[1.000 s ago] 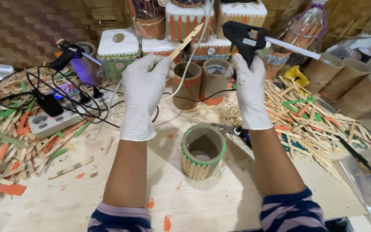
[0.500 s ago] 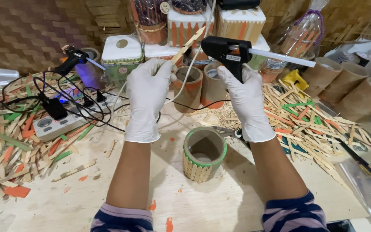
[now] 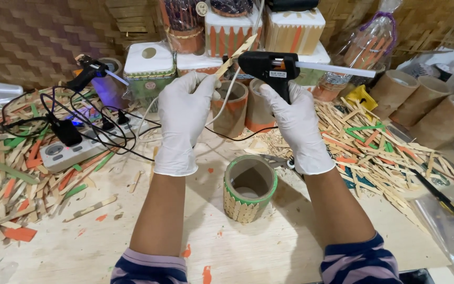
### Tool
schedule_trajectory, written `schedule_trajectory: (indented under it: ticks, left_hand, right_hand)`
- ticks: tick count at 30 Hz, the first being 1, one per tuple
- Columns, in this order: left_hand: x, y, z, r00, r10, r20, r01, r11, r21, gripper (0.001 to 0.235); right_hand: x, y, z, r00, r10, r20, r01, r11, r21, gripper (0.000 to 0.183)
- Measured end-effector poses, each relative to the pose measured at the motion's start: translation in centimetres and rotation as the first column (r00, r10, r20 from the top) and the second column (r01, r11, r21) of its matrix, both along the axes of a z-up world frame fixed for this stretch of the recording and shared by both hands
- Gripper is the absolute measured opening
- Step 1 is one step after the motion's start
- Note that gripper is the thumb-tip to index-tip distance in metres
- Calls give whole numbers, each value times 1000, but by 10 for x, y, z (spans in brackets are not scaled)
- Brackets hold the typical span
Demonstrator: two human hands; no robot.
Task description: Decorating a cardboard tube by gluing small wooden sticks around its exterior using a hot glue gun and trimming them with scissors.
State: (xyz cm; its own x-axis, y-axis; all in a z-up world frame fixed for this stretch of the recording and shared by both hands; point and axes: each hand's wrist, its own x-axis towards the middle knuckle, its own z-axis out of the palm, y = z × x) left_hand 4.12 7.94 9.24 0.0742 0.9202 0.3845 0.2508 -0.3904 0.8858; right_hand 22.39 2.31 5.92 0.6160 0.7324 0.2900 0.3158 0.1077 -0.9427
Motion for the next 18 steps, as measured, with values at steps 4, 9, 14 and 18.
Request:
schedule_trajectory:
  ticks: [4,9,14,18]
  left_hand:
    - [1,4,-3,1000,-6,4,6,1000,-5,15]
    - [1,4,-2,1000,-7,3,7,999,-34,16]
    - [1,6,-3,1000,-14,-10,13,999,-32,16]
    - [2,4,-3,1000,0,-9,-1,999,-47,15]
  right_hand:
    - [2,-2,2,1000,17,16,-16,1000,-13,20]
    - [2,-5,4,1000,13,20,-11,998,-57,19]
    - [7,-4,3,998,-8,63,15,992,-122,21]
    - [-1,-8,5,999,-17,35,21,992,-127,23]
